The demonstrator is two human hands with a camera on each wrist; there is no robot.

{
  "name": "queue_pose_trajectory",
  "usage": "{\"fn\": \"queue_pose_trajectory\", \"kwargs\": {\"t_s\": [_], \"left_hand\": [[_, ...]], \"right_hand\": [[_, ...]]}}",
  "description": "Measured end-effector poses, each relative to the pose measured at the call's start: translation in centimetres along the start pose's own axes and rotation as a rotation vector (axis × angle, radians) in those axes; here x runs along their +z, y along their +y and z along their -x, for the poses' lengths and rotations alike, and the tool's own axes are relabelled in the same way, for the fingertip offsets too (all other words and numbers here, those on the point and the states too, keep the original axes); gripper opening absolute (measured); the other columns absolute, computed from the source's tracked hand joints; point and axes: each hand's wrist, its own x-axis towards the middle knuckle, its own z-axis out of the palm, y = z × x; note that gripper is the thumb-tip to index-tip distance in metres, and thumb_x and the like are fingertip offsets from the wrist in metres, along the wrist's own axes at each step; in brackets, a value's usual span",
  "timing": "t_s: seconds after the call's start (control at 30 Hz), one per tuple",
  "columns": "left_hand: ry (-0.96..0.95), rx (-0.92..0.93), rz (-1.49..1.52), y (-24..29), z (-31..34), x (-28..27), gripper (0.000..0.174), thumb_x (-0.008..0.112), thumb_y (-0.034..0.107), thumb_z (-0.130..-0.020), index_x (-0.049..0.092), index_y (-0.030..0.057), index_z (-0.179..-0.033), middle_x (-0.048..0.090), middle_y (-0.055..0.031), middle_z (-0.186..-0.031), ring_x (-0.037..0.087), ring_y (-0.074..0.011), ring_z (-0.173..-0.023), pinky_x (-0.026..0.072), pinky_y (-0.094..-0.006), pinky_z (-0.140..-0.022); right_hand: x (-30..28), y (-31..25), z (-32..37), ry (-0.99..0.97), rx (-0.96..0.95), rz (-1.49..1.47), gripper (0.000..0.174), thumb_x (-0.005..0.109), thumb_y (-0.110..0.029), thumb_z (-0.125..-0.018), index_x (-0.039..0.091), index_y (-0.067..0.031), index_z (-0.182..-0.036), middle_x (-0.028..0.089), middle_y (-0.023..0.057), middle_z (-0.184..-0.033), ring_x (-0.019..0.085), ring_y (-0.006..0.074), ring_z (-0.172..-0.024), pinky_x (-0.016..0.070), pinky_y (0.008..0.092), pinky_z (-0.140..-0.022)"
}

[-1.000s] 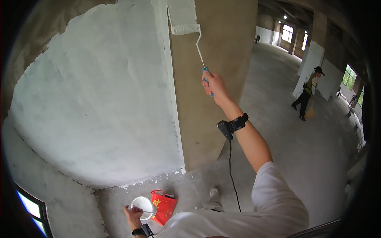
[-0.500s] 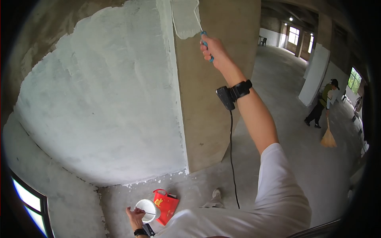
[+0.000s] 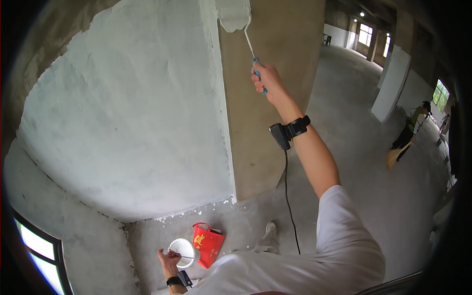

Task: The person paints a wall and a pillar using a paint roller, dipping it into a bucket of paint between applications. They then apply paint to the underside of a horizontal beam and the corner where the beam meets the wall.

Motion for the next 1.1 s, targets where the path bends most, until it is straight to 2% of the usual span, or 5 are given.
{"fn": "queue_pose_trajectory", "kwargs": {"t_s": [0.27,0.47,0.87,0.97,1.1], "left_hand": [[0.041,0.033,-0.049,0.8,1.0,0.3,0.038,0.051,0.045,-0.083,0.044,0.0094,-0.072,0.038,0.0002,-0.060,0.037,-0.0149,-0.056,0.0325,-0.0338,-0.060],[0.030,0.045,-0.045,0.6,1.9,-0.2,0.038,0.051,0.045,-0.083,0.045,0.0097,-0.072,0.039,0.0007,-0.059,0.037,-0.0147,-0.056,0.0322,-0.0340,-0.060],[0.072,0.027,0.032,-1.7,1.0,-0.5,0.037,0.052,0.044,-0.084,0.042,0.0102,-0.072,0.037,0.0011,-0.061,0.036,-0.0137,-0.057,0.0307,-0.0331,-0.060],[0.082,0.020,0.056,-2.2,1.7,-0.2,0.037,0.051,0.043,-0.085,0.041,0.0103,-0.071,0.035,0.0013,-0.061,0.034,-0.0135,-0.056,0.0302,-0.0328,-0.060],[0.078,0.014,0.074,-2.7,1.2,0.0,0.038,0.050,0.045,-0.085,0.041,0.0106,-0.070,0.033,0.0018,-0.060,0.033,-0.0133,-0.055,0.0297,-0.0325,-0.059]], "right_hand": [[-2.2,6.0,3.8,0.083,0.117,-0.008,0.029,0.051,-0.029,-0.099,0.051,-0.0092,-0.077,0.043,-0.0048,-0.059,0.032,0.0035,-0.043,0.0244,0.0237,-0.039],[-2.4,6.6,4.5,0.097,0.097,-0.026,0.030,0.053,-0.031,-0.099,0.051,-0.0091,-0.078,0.044,-0.0047,-0.060,0.032,0.0037,-0.043,0.0244,0.0236,-0.039],[-1.1,-8.2,-4.7,0.020,-0.039,-0.058,0.027,0.051,-0.033,-0.100,0.051,-0.0094,-0.087,0.045,-0.0042,-0.064,0.034,0.0029,-0.045,0.0238,0.0216,-0.038],[-1.0,-11.9,-6.7,-0.004,-0.104,-0.085,0.028,0.052,-0.030,-0.099,0.052,-0.0056,-0.085,0.046,-0.0021,-0.062,0.034,0.0046,-0.043,0.0247,0.0234,-0.038],[-1.8,-12.4,-7.1,-0.001,-0.141,-0.028,0.028,0.051,-0.031,-0.100,0.051,-0.0066,-0.086,0.046,-0.0028,-0.063,0.034,0.0036,-0.045,0.0248,0.0220,-0.038]]}}
